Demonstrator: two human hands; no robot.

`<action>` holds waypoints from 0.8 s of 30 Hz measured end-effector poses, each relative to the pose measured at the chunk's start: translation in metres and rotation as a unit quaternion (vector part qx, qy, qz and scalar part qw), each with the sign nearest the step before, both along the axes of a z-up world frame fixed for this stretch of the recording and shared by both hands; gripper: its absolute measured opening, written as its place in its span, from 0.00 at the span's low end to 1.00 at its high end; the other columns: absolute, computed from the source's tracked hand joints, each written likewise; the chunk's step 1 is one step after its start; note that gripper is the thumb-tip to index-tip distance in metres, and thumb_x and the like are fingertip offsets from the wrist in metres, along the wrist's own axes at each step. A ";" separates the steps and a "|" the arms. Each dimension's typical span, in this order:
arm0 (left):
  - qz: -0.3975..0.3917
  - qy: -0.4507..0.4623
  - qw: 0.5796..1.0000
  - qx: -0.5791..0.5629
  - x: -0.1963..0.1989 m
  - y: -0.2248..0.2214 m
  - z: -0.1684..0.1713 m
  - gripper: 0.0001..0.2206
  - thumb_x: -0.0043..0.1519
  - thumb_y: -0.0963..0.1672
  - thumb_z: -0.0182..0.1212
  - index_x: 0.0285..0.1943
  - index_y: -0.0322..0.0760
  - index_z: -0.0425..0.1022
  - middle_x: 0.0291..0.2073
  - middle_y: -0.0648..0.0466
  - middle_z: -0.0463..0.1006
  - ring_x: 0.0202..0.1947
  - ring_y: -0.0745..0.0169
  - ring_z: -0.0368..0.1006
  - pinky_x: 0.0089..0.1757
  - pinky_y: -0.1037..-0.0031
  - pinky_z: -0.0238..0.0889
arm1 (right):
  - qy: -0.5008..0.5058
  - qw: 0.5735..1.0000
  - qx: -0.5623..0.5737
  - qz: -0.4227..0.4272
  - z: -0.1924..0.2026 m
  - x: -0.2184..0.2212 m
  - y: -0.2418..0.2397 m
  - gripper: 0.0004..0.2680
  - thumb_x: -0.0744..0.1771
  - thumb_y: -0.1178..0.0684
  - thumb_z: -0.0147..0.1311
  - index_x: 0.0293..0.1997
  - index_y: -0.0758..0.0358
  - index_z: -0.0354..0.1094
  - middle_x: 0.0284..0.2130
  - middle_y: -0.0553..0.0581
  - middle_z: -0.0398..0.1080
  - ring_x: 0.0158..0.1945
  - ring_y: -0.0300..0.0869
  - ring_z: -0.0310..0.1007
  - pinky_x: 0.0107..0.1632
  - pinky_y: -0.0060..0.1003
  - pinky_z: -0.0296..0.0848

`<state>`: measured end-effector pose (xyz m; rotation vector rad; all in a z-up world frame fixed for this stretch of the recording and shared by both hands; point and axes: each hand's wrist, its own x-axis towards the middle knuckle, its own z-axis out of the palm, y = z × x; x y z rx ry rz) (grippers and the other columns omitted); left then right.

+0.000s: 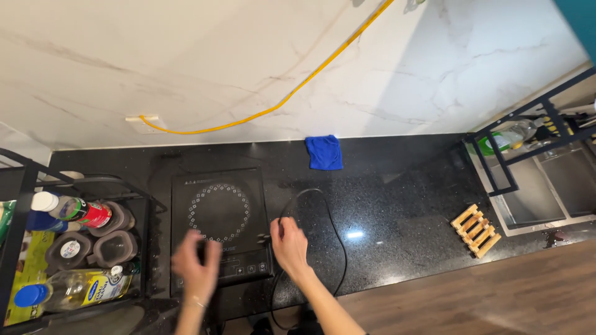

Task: Cleaning a kitchen countertop by wiping it with a blue cloth and moving items like a wooden trivet to clean the entire surface.

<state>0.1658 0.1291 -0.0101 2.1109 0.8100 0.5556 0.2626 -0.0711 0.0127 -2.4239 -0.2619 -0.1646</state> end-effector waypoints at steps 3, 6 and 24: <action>-0.191 -0.036 0.981 -0.024 -0.008 -0.049 -0.018 0.25 0.54 0.54 0.67 0.60 0.49 0.75 0.62 0.57 0.76 0.58 0.56 0.72 0.59 0.64 0.54 | 0.186 0.979 0.080 -0.010 0.051 -0.013 0.012 0.08 0.71 0.44 0.45 0.39 0.52 0.66 0.27 0.49 0.77 0.31 0.51 0.76 0.36 0.48 0.66; -0.286 0.018 0.947 -0.146 -0.009 -0.077 0.002 0.46 0.49 0.52 0.78 0.76 0.46 0.54 0.71 0.54 0.58 0.73 0.56 0.55 0.66 0.57 0.47 | 0.128 0.976 0.134 0.117 0.097 -0.019 0.027 0.09 0.71 0.49 0.48 0.35 0.59 0.69 0.29 0.51 0.73 0.32 0.42 0.72 0.36 0.41 0.68; -0.001 -0.308 0.930 0.202 -0.017 0.141 0.026 0.10 0.97 0.33 0.68 0.68 0.05 0.74 0.56 0.23 0.78 0.56 0.30 0.77 0.57 0.54 0.71 | 0.237 0.860 0.376 0.252 0.132 -0.070 -0.031 0.12 0.75 0.45 0.45 0.62 0.54 0.72 0.38 0.47 0.75 0.32 0.32 0.67 0.38 0.24 0.68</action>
